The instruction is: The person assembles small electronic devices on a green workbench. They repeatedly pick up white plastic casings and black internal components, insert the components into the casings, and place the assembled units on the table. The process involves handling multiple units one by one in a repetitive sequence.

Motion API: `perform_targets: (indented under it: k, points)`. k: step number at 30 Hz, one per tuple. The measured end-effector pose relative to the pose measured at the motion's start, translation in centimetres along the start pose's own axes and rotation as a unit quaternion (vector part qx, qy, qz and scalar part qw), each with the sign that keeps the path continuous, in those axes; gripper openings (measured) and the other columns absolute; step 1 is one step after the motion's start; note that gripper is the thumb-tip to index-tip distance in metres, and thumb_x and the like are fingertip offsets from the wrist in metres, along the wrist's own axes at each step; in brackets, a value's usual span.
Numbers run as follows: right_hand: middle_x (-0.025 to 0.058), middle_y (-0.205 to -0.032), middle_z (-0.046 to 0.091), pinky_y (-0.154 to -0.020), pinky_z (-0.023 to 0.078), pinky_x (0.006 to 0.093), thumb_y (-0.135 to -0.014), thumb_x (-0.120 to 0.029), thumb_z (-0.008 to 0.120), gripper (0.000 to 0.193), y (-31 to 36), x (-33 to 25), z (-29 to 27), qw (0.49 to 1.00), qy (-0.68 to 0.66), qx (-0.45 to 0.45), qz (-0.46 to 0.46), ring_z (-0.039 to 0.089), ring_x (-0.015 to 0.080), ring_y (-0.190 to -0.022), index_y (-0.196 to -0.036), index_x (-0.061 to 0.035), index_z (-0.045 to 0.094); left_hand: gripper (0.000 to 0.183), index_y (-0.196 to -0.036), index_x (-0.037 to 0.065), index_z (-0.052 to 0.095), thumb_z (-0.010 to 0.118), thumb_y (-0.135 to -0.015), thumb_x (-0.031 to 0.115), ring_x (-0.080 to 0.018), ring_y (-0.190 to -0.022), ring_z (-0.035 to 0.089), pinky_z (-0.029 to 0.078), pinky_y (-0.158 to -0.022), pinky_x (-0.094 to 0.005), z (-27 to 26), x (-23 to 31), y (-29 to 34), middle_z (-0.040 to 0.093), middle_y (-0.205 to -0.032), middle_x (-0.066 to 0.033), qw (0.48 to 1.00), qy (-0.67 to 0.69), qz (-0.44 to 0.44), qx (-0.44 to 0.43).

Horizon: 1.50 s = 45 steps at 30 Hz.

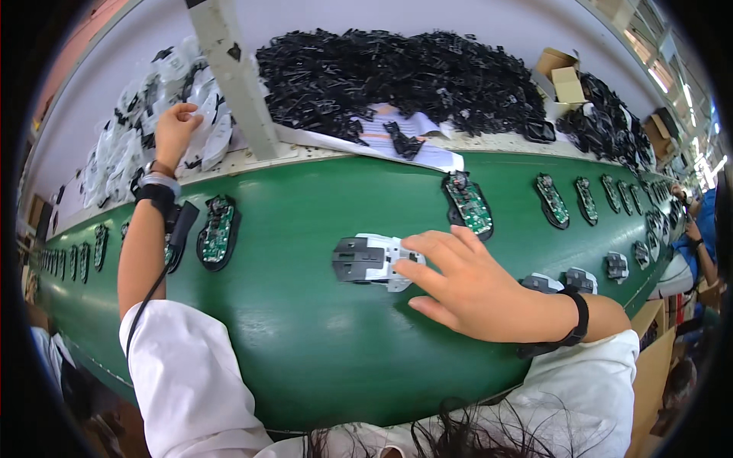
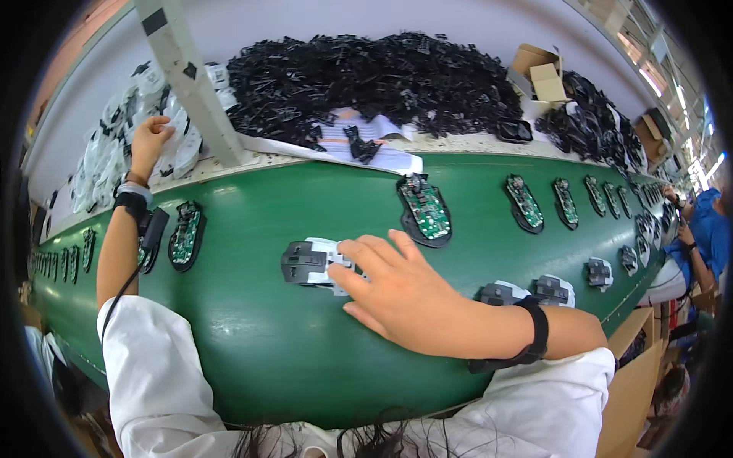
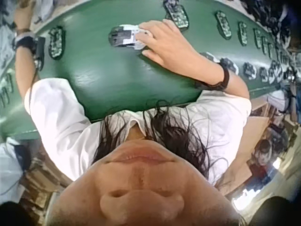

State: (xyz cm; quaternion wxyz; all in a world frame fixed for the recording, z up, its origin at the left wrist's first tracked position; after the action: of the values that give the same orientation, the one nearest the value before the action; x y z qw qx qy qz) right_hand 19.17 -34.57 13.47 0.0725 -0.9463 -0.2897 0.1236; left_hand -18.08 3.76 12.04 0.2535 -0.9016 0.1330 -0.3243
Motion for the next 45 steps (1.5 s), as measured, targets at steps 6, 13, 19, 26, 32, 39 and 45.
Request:
perform_targets:
  k: [6, 13, 19, 26, 32, 39, 45]
  points:
    - [0.0150, -0.115, 0.053, -0.093, 0.040, 0.0472, -0.081, -0.018, 0.065, 0.035, 0.7, 1.4, -1.4, 0.999, -0.001, 0.037, 0.012, 0.050, 0.0307, -0.111, -0.112, -0.0046, 0.055, 0.027, -0.107, 0.001, 0.063, 0.067, -0.082, 0.011, -0.0063, -0.075, 0.057, 0.044, -0.068, -0.0203, -3.0, 2.6, -0.7, 0.064, -0.083, -0.0002, 0.988, 0.138, 0.017, -0.059]
    - [0.0170, -0.089, 0.066, -0.078, 0.049, 0.0386, -0.079, -0.016, 0.064, 0.028, -2.2, 19.0, -2.3, 0.940, -0.032, 0.182, 0.287, 0.064, 0.0321, -0.083, -0.102, 0.0004, 0.064, 0.023, -0.105, 0.001, 0.060, 0.064, -0.087, 0.015, -0.0091, -0.085, 0.056, 0.045, -0.077, -0.0235, -11.6, 8.2, 5.1, 0.062, -0.097, -0.0046, 0.985, 0.155, 0.065, -0.032]
    - [0.0185, -0.088, 0.066, -0.079, 0.050, 0.0392, -0.077, -0.020, 0.066, 0.030, -4.0, 25.0, 1.0, 0.945, 0.062, 0.101, 0.304, 0.065, 0.0322, -0.085, -0.099, 0.0000, 0.065, 0.014, -0.076, 0.008, 0.065, 0.076, -0.067, 0.006, -0.0185, -0.075, 0.060, 0.046, -0.075, -0.0352, -11.1, 19.0, 22.7, 0.063, -0.076, -0.0014, 0.931, 0.113, 0.256, -0.234]
    - [0.0192, -0.102, 0.059, -0.081, 0.048, 0.0435, -0.075, -0.019, 0.069, 0.033, -6.0, 27.1, 2.3, 0.939, 0.095, 0.169, 0.283, 0.059, 0.0375, -0.094, -0.102, -0.0045, 0.058, 0.055, -0.117, 0.008, 0.057, 0.079, -0.067, 0.020, -0.0320, -0.112, 0.049, 0.040, -0.094, -0.0435, -9.8, 19.4, 26.8, 0.053, -0.118, -0.0150, 0.948, 0.159, 0.114, -0.251]
    - [0.0181, -0.091, 0.059, -0.079, 0.047, 0.0433, -0.073, -0.003, 0.064, 0.028, -4.6, 27.9, 1.9, 0.945, 0.072, 0.207, 0.244, 0.058, 0.0374, -0.088, -0.100, -0.0051, 0.056, 0.072, -0.128, 0.001, 0.043, 0.080, -0.068, 0.017, -0.0205, -0.091, 0.055, 0.045, -0.078, -0.0315, -9.1, 19.3, 29.2, 0.057, -0.104, -0.0137, 0.917, 0.005, -0.012, -0.399]
    - [0.0045, -0.076, 0.056, -0.060, 0.047, 0.0276, -0.080, 0.000, 0.061, 0.022, -2.4, 27.2, -0.2, 0.894, -0.159, 0.267, 0.322, 0.056, 0.0134, -0.064, -0.101, -0.0037, 0.060, 0.014, -0.094, -0.002, 0.058, 0.064, -0.087, 0.009, -0.0061, -0.070, 0.057, 0.045, -0.060, -0.0209, -8.3, 16.0, 29.4, 0.065, -0.084, -0.0046, 0.821, 0.311, -0.280, -0.389]
    - [0.0056, -0.073, 0.054, -0.064, 0.050, 0.0319, -0.081, 0.002, 0.054, 0.038, -1.5, 23.5, 0.9, 0.905, -0.137, 0.239, 0.323, 0.060, 0.0182, -0.069, -0.117, -0.0102, 0.056, 0.017, -0.099, -0.002, 0.058, 0.065, -0.085, 0.006, -0.0111, -0.077, 0.060, 0.048, -0.066, -0.0245, -8.2, 17.3, 28.9, 0.066, -0.096, -0.0087, 0.851, 0.293, -0.254, -0.354]
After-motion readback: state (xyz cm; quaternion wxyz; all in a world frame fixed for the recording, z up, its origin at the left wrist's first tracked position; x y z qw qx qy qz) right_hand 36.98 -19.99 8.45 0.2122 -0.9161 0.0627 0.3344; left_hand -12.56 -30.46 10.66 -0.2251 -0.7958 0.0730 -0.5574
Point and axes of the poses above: each hand's wrist, its own y-axis away from the middle knuckle, its own z-axis out of the palm, x = y × z, the point moved 1 cm from there along -y, towards the middle knuckle
